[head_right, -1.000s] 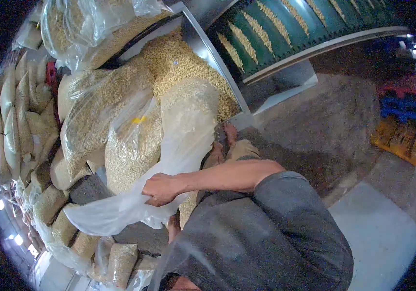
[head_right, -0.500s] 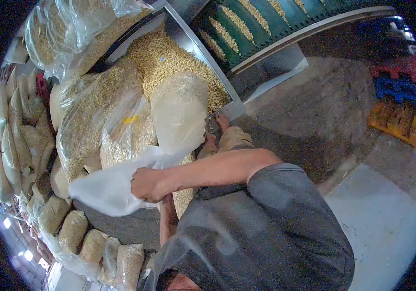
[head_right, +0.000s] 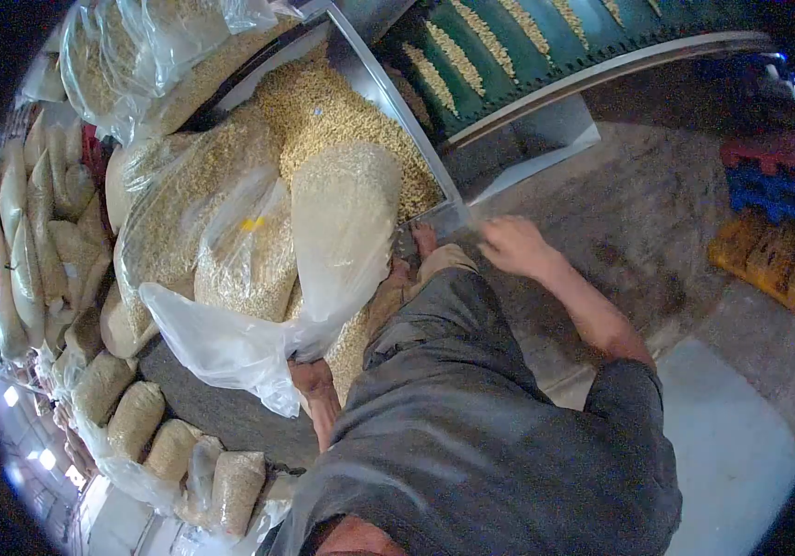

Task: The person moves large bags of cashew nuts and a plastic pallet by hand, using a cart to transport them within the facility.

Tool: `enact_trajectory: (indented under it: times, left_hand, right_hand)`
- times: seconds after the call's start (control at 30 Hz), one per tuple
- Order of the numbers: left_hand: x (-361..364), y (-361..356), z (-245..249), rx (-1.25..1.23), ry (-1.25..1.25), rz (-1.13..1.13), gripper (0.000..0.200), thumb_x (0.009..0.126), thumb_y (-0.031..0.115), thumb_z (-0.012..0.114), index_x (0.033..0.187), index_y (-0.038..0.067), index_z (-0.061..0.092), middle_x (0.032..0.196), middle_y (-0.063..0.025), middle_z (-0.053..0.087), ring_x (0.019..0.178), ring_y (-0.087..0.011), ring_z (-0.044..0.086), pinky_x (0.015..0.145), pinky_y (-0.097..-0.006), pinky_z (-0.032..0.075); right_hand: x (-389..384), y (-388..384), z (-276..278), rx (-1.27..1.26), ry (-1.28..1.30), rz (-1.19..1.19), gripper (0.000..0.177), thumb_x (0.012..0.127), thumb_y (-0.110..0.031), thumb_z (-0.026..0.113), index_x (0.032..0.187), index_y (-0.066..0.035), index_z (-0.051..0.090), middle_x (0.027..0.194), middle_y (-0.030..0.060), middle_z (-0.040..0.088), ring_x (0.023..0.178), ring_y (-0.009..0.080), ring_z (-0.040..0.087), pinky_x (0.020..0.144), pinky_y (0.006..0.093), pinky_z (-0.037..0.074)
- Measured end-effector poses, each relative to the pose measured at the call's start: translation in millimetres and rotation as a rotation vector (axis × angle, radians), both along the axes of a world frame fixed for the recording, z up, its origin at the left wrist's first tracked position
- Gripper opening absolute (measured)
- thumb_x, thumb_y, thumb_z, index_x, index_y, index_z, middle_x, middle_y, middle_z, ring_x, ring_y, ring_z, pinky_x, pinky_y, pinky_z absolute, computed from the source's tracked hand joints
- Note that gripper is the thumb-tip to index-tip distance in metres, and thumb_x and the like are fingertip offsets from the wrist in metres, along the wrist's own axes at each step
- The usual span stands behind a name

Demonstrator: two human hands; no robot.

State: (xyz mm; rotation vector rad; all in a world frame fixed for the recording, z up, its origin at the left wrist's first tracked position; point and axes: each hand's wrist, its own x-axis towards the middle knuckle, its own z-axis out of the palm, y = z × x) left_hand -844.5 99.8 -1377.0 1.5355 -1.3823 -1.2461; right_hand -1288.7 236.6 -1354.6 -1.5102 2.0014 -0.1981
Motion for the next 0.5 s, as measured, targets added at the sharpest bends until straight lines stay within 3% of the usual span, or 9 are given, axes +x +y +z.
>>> enact_trajectory:
  times: [0.07, 0.13, 0.17, 0.2, 0.3, 0.37, 0.4, 0.47, 0.5]
  left_hand:
    - [-7, 0, 5, -0.054, -0.111, -0.080, 0.033, 0.085, 0.001, 0.055, 0.118, -0.001, 0.055, 0.120, -0.0156, 0.058, 0.112, -0.0286, 0.054, 0.098, -0.0365, 0.041]
    - [-33, 1, 34, 0.272, 0.556, 0.300, 0.032, 0.091, 0.009, 0.050, 0.121, 0.000, 0.053, 0.126, -0.0153, 0.054, 0.117, -0.0277, 0.050, 0.103, -0.0377, 0.038]
    - [-46, 0, 43, 0.337, 0.512, 0.528, 0.033, 0.094, 0.017, 0.046, 0.121, 0.000, 0.053, 0.128, -0.0147, 0.052, 0.121, -0.0264, 0.046, 0.106, -0.0384, 0.035]
    - [-53, -3, 52, 0.332, 0.511, 0.524, 0.033, 0.094, 0.017, 0.046, 0.121, 0.000, 0.053, 0.128, -0.0147, 0.052, 0.121, -0.0264, 0.046, 0.106, -0.0384, 0.035]
    - [-60, -16, 56, 0.206, 0.377, 0.309, 0.035, 0.094, 0.020, 0.046, 0.121, -0.001, 0.052, 0.126, -0.0141, 0.053, 0.116, -0.0264, 0.050, 0.103, -0.0389, 0.038]
    - [-42, -51, 47, 0.053, 0.232, 0.085, 0.036, 0.095, 0.027, 0.045, 0.119, 0.001, 0.053, 0.119, -0.0138, 0.056, 0.111, -0.0278, 0.053, 0.099, -0.0441, 0.043]
    - [-72, -71, 73, 0.073, 0.499, 0.217, 0.035, 0.094, 0.027, 0.045, 0.116, 0.001, 0.054, 0.114, -0.0122, 0.057, 0.106, -0.0259, 0.055, 0.094, -0.0427, 0.046]
    - [-114, -96, 108, -0.055, 0.359, 0.204, 0.033, 0.093, 0.024, 0.046, 0.115, 0.002, 0.053, 0.112, -0.0110, 0.057, 0.101, -0.0246, 0.056, 0.090, -0.0417, 0.048]
    - [-111, -117, 110, -0.009, 0.536, 0.242, 0.031, 0.092, 0.023, 0.047, 0.115, 0.002, 0.053, 0.110, -0.0105, 0.057, 0.098, -0.0239, 0.057, 0.087, -0.0407, 0.049]
  right_hand:
    - [-10, 33, -16, 0.034, -0.018, -0.050, 0.029, 0.085, -0.027, 0.058, 0.096, -0.001, 0.056, 0.092, 0.0193, 0.061, 0.092, 0.0383, 0.058, 0.079, 0.0474, 0.047]
    - [-12, 50, -22, 0.063, -0.039, -0.103, 0.030, 0.085, -0.029, 0.058, 0.095, -0.001, 0.056, 0.089, 0.0201, 0.061, 0.088, 0.0400, 0.059, 0.078, 0.0489, 0.047]
    - [-9, 55, -22, 0.205, -0.179, -0.195, 0.031, 0.087, -0.028, 0.056, 0.101, -0.001, 0.057, 0.095, 0.0197, 0.062, 0.092, 0.0377, 0.060, 0.080, 0.0468, 0.047]
    - [-5, 61, -23, 0.348, -0.321, -0.284, 0.033, 0.089, -0.028, 0.055, 0.106, 0.000, 0.059, 0.101, 0.0194, 0.063, 0.096, 0.0354, 0.061, 0.081, 0.0447, 0.048]
    - [9, 88, -46, 0.441, -0.547, -0.471, 0.035, 0.090, -0.028, 0.054, 0.111, 0.000, 0.060, 0.106, 0.0176, 0.064, 0.099, 0.0311, 0.062, 0.082, 0.0419, 0.048]
    - [23, 110, -67, 0.450, -0.546, -0.515, 0.034, 0.090, -0.027, 0.054, 0.110, 0.000, 0.060, 0.106, 0.0170, 0.064, 0.099, 0.0292, 0.061, 0.082, 0.0407, 0.048]
    - [27, 117, -75, 0.453, -0.540, -0.569, 0.034, 0.090, -0.026, 0.053, 0.110, 0.001, 0.060, 0.105, 0.0164, 0.064, 0.100, 0.0274, 0.061, 0.083, 0.0395, 0.048]
    - [25, 117, -70, 0.484, -0.549, -0.532, 0.034, 0.090, -0.026, 0.053, 0.110, 0.001, 0.060, 0.104, 0.0162, 0.064, 0.098, 0.0267, 0.061, 0.082, 0.0391, 0.047]
    - [22, 117, -65, 0.509, -0.549, -0.492, 0.033, 0.090, -0.025, 0.053, 0.109, 0.001, 0.059, 0.103, 0.0161, 0.064, 0.097, 0.0260, 0.061, 0.082, 0.0386, 0.047]
